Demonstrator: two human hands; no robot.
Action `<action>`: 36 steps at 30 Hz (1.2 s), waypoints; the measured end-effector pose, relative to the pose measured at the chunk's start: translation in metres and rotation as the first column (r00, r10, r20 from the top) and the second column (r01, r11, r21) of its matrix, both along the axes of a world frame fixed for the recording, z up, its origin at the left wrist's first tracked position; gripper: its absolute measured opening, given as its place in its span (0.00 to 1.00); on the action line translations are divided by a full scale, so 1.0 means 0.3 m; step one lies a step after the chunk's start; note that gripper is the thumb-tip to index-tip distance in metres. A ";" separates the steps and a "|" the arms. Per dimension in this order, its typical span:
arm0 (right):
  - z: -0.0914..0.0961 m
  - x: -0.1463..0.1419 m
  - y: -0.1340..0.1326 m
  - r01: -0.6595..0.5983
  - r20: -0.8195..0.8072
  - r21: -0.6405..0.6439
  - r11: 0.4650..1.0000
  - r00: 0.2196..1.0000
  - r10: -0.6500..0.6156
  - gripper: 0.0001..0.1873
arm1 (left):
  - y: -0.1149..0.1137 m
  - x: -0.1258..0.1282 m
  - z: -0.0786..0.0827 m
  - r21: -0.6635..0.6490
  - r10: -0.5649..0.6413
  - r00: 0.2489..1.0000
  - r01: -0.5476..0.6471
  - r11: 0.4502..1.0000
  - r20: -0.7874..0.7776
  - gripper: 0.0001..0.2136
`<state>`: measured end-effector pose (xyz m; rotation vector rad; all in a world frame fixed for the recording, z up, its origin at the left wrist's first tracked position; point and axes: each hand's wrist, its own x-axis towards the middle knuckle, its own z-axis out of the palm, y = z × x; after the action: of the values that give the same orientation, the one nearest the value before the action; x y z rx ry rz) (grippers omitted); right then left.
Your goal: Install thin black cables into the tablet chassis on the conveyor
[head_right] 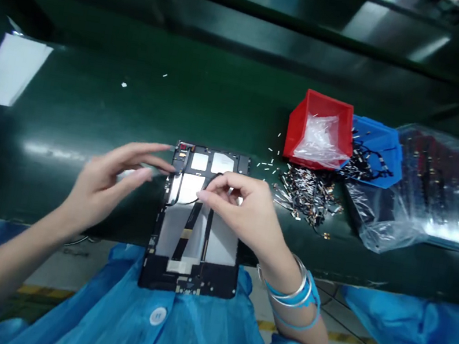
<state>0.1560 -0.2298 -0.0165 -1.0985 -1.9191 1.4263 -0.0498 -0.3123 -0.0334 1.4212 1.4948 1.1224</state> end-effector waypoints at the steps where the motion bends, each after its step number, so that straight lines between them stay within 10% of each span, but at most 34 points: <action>1: -0.008 -0.015 -0.014 -0.044 0.035 -0.059 0.997 0.998 0.046 0.09 | -0.048 -0.019 -0.020 0.088 0.082 0.986 -0.070 0.994 -0.146 0.13; 7: -0.071 -0.097 -0.077 -0.122 0.160 -0.187 0.975 0.975 0.153 0.08 | -0.236 -0.050 -0.148 0.290 0.017 0.851 0.160 0.944 -0.525 0.16; 16: -0.080 -0.119 -0.080 -0.075 0.356 -0.022 0.997 0.931 0.078 0.07 | -0.236 -0.031 -0.172 0.275 -0.032 0.657 0.360 0.891 -0.753 0.18; 36: -0.094 -0.116 -0.048 -0.127 0.347 0.071 0.989 0.933 0.095 0.05 | -0.205 0.029 -0.175 0.317 0.054 0.643 0.301 0.899 -0.764 0.18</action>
<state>0.1212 -0.2444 -0.0447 -1.2800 -2.2993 1.2499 -0.0410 -0.3738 -0.0860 2.4975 1.7041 0.7932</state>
